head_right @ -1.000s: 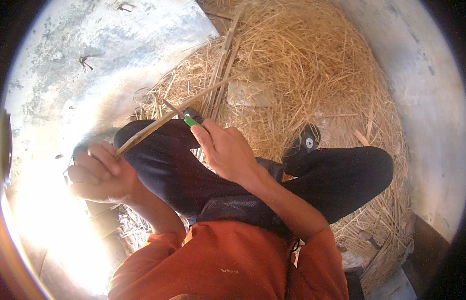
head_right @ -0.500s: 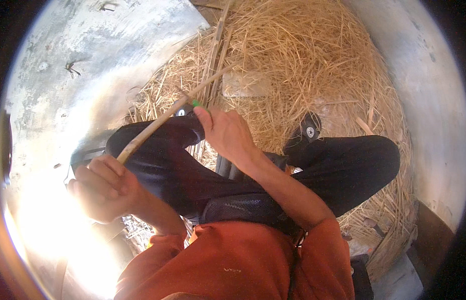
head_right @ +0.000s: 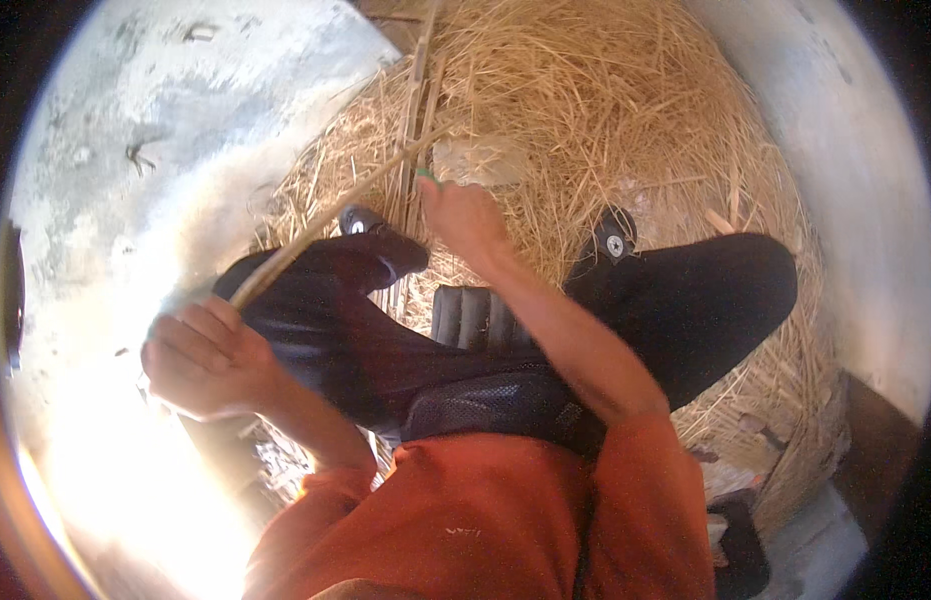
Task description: The person carves a bamboo stick by hand using a knife, removing outer layers and smoothing the wood.
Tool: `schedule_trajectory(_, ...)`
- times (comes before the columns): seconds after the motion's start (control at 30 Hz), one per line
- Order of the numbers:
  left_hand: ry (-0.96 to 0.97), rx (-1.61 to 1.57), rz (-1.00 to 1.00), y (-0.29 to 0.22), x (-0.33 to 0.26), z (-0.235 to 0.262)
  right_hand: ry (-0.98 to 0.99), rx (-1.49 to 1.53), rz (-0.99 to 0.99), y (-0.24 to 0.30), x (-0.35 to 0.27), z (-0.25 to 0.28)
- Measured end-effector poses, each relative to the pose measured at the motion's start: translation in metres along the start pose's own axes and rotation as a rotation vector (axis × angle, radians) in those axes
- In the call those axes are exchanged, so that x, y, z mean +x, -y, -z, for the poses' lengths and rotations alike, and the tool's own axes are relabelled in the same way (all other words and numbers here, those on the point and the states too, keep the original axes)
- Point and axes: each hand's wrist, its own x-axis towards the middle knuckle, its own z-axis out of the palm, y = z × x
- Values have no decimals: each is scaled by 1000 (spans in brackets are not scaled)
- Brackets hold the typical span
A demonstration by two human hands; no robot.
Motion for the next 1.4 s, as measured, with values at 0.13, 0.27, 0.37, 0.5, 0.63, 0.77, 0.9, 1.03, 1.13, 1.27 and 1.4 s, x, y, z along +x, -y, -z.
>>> schedule_trajectory(0.13,28,65,-2,-5,-11,-25,-78,136,-44,-25,-7,-18)
schedule_trajectory(0.27,-25,85,-14,0,1,-32,-4,435,89,26,-30,15)
schedule_trajectory(0.37,-230,210,-64,0,0,-41,83,602,130,51,-43,38)
schedule_trajectory(0.5,-359,342,-125,1,2,-51,159,650,165,69,-49,48)
schedule_trajectory(0.63,-277,297,-82,1,1,-48,181,585,209,94,-62,58)
schedule_trajectory(0.77,-290,284,-72,0,-1,-44,68,414,307,95,-66,41)
schedule_trajectory(0.9,-346,322,-67,3,4,-40,-81,323,371,73,-56,12)
schedule_trajectory(1.03,-369,346,-55,2,8,-37,64,229,271,81,-54,19)
schedule_trajectory(1.13,-295,311,-47,2,6,-34,-36,169,331,72,-52,9)
schedule_trajectory(1.27,-250,298,-22,2,7,-32,-47,202,329,69,-49,9)
schedule_trajectory(1.4,-318,237,-62,4,8,-29,43,169,314,85,-65,26)
